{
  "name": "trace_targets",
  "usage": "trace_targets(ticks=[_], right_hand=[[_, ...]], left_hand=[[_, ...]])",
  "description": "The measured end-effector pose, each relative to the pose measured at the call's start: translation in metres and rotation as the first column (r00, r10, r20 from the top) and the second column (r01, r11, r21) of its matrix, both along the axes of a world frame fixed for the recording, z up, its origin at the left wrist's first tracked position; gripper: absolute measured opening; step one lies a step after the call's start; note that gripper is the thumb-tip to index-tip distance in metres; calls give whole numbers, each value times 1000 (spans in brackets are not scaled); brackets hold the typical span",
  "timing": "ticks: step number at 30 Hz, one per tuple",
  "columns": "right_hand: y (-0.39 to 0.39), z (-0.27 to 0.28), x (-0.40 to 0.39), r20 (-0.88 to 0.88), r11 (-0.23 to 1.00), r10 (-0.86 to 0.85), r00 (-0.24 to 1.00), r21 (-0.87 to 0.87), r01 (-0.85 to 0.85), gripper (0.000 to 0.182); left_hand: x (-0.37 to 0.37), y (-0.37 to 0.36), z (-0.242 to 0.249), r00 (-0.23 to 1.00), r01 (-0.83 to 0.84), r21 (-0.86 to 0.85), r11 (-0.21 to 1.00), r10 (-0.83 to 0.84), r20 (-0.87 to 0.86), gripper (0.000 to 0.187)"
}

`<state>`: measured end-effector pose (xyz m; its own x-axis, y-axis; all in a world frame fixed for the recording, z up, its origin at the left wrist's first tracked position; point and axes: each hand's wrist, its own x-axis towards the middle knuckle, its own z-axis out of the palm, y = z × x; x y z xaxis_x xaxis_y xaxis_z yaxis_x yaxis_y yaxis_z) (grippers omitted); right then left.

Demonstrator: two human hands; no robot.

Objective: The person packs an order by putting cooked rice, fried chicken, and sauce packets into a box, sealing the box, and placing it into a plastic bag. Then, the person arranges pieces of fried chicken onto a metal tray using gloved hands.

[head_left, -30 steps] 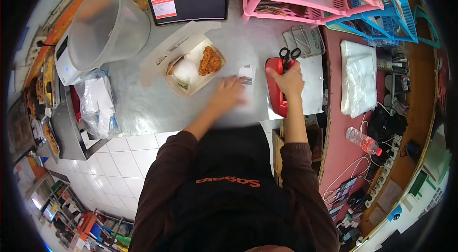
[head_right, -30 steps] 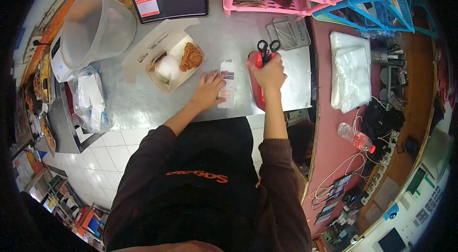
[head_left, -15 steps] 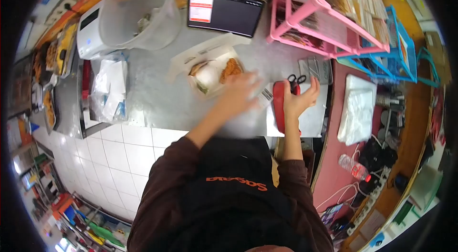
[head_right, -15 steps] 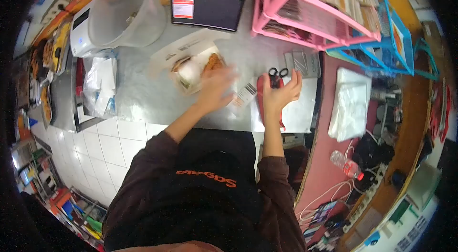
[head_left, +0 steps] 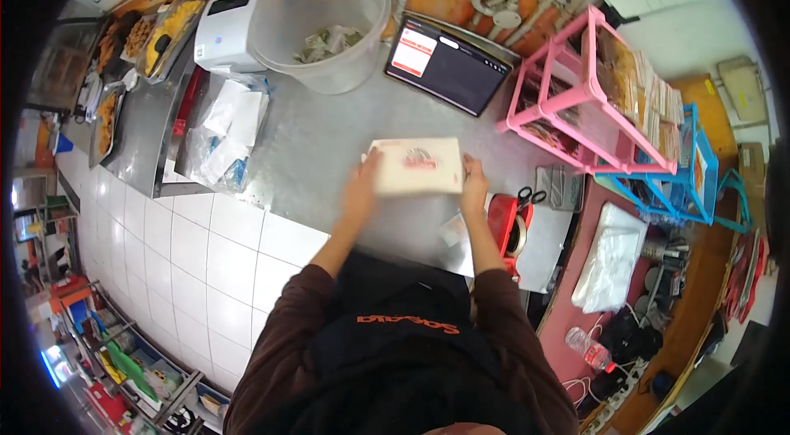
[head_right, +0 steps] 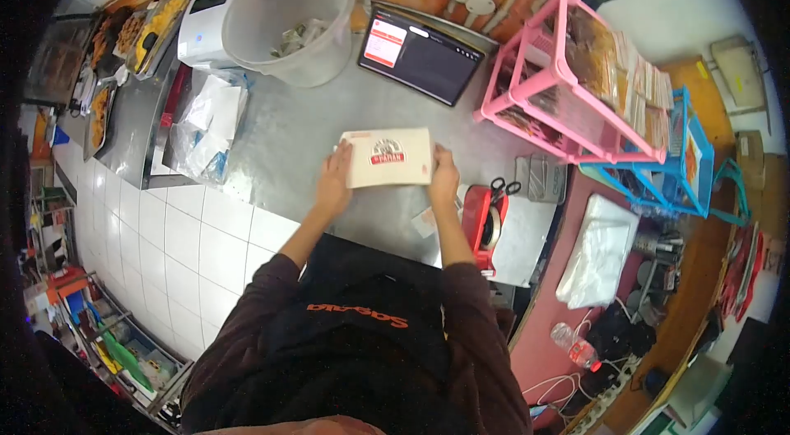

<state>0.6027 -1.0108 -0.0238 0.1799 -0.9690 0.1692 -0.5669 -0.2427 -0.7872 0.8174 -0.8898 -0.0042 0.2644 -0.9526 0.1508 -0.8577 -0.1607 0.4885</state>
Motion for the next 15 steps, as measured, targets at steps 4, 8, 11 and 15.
trace_targets(ticks=[4,8,11,15], right_hand=[[23,4,-7,88,957,-84,993,285,56,37],[17,60,-9,-2,922,-74,997,382,69,33],[21,57,-16,-40,895,-36,999,442,50,35],[47,41,-15,-129,980,24,991,198,2,41]], left_hand=[[3,2,-74,978,-152,-168,974,124,-167,49],[26,-21,-21,854,-89,357,930,256,-454,46],[40,-27,6,569,171,366,915,211,-794,45],[34,-7,-58,794,196,127,972,-82,-602,45]])
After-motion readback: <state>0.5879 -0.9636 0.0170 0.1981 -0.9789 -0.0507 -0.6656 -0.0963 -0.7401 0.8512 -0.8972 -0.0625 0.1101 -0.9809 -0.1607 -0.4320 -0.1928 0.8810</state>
